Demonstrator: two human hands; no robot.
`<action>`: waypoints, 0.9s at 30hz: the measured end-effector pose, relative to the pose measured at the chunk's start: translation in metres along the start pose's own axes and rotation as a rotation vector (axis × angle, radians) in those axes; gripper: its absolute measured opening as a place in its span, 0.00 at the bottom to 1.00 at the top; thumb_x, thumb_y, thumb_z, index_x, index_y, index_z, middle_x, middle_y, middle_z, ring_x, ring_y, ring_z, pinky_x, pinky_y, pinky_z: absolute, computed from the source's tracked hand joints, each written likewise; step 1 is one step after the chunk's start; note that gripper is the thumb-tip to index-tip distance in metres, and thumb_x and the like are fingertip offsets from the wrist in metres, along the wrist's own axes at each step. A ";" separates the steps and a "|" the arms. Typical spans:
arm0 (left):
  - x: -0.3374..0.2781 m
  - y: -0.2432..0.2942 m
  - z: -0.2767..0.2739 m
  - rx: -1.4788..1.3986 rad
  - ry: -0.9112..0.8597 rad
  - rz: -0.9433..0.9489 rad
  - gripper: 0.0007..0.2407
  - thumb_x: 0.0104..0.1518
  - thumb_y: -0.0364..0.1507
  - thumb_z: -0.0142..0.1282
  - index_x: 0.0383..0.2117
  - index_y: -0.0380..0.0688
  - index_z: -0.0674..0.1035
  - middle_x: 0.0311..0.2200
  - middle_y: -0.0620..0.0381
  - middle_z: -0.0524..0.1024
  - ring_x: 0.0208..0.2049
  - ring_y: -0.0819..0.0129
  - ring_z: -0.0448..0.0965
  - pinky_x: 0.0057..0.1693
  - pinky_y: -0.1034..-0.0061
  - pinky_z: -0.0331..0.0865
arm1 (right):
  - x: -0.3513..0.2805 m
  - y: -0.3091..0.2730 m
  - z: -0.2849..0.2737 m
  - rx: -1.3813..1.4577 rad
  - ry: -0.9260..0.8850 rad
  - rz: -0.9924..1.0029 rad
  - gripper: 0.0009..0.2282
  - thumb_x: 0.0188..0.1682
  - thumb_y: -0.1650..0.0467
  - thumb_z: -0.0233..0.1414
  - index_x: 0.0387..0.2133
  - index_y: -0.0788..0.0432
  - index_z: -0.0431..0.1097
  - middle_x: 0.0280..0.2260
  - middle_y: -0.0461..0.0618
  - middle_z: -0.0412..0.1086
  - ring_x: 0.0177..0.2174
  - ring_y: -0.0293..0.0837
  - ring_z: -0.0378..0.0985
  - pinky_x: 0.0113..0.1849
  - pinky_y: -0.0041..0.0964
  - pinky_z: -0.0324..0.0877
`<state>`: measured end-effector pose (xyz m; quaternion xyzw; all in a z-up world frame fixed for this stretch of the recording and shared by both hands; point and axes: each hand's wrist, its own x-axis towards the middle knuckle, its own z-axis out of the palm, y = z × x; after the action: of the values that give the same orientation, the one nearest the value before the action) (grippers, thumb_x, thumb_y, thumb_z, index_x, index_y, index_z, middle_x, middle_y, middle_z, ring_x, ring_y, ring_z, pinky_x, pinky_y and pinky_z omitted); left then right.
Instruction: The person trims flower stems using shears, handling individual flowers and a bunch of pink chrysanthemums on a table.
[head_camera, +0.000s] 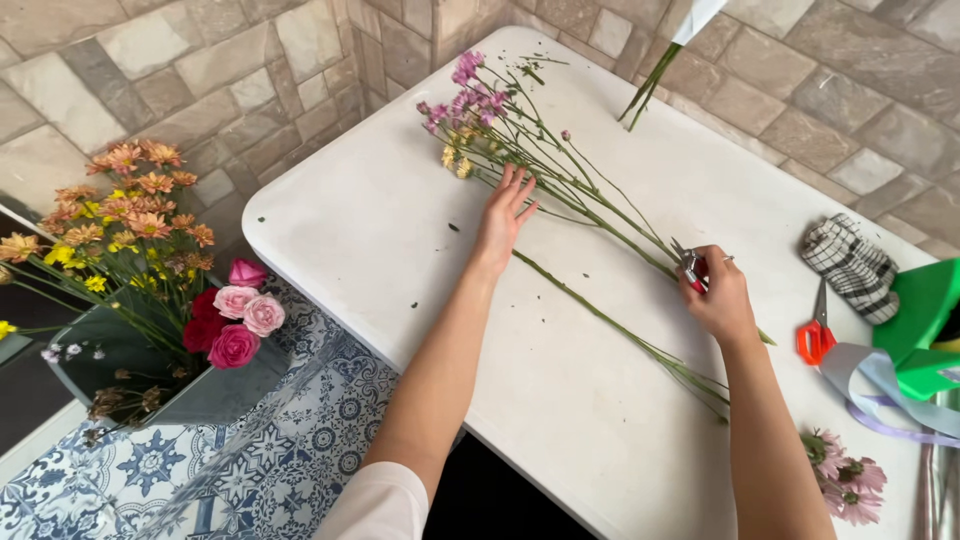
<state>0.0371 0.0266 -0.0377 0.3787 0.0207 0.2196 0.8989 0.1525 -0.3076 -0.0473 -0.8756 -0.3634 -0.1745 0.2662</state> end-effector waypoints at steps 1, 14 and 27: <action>0.002 -0.002 -0.003 0.000 0.002 0.003 0.27 0.65 0.33 0.38 0.68 0.45 0.42 0.69 0.47 0.42 0.69 0.52 0.46 0.67 0.51 0.46 | 0.002 0.000 0.002 0.001 -0.001 -0.003 0.12 0.44 0.71 0.58 0.38 0.62 0.66 0.25 0.57 0.67 0.30 0.57 0.75 0.37 0.47 0.71; 0.002 -0.016 -0.002 0.245 0.064 0.041 0.32 0.61 0.28 0.47 0.68 0.43 0.41 0.68 0.41 0.44 0.65 0.46 0.55 0.65 0.53 0.56 | -0.006 -0.009 0.006 -0.006 -0.068 0.027 0.14 0.41 0.67 0.59 0.37 0.59 0.66 0.26 0.58 0.68 0.31 0.59 0.75 0.38 0.50 0.71; -0.009 -0.008 0.010 0.275 -0.115 0.374 0.35 0.57 0.20 0.49 0.68 0.49 0.42 0.66 0.42 0.50 0.65 0.48 0.58 0.62 0.60 0.65 | -0.015 0.005 0.004 -0.140 0.073 -0.041 0.14 0.44 0.66 0.56 0.39 0.58 0.63 0.27 0.54 0.61 0.30 0.59 0.72 0.37 0.51 0.71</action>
<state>0.0335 0.0115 -0.0375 0.5064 -0.0714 0.3556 0.7823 0.1471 -0.3161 -0.0598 -0.8776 -0.3581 -0.2364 0.2137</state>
